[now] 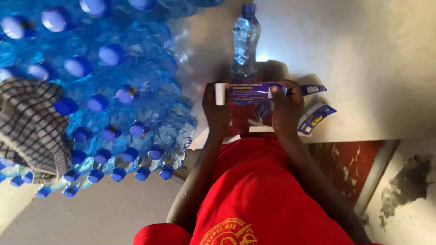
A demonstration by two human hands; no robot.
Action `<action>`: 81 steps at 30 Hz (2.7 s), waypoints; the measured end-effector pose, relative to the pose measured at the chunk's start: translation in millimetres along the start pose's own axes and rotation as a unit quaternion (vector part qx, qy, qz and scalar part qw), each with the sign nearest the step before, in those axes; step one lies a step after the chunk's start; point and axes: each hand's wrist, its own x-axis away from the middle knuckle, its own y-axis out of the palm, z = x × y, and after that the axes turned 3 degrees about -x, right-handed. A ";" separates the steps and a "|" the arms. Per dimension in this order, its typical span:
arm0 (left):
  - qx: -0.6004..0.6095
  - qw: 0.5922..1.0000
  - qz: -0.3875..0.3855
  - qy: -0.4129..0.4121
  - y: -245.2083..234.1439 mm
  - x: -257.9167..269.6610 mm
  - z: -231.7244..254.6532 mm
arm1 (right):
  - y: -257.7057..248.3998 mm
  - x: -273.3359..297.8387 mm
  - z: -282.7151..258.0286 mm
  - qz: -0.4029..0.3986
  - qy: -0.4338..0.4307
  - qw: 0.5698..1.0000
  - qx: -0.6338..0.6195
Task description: Manually applying adhesive labels to plastic water bottles on a production table.
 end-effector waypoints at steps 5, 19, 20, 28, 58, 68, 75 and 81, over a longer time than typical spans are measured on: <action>0.032 0.999 -0.007 -0.036 -5.9 0.6 23.8 | 0.4 -9.7 17.0 -0.004 0.014 1.000 -0.014; 0.154 0.970 -0.003 -0.186 -4.2 -0.6 11.2 | -22.4 -32.0 42.0 -0.089 0.101 0.989 -0.068; 0.165 0.969 0.007 -0.185 -2.9 -0.4 10.8 | -26.3 -32.7 48.7 -0.080 0.103 0.990 -0.054; 0.207 0.958 0.006 -0.200 0.1 -0.9 4.7 | -26.0 -38.1 53.5 -0.057 0.105 0.992 -0.045; 0.042 0.973 -0.052 -0.221 -13.7 -10.7 -12.1 | -7.1 -46.1 38.9 -0.037 0.115 0.991 0.048; 0.163 0.968 -0.118 -0.149 -13.6 -1.1 -10.8 | -22.0 -37.1 46.3 -0.206 0.108 0.972 0.030; 0.144 0.965 -0.086 -0.203 -2.1 -6.5 -22.6 | -7.7 -34.6 50.8 -0.176 0.104 0.979 0.010; 0.317 0.915 -0.110 -0.223 0.8 -9.1 -49.3 | 28.3 -21.4 9.4 -0.169 0.081 0.982 0.030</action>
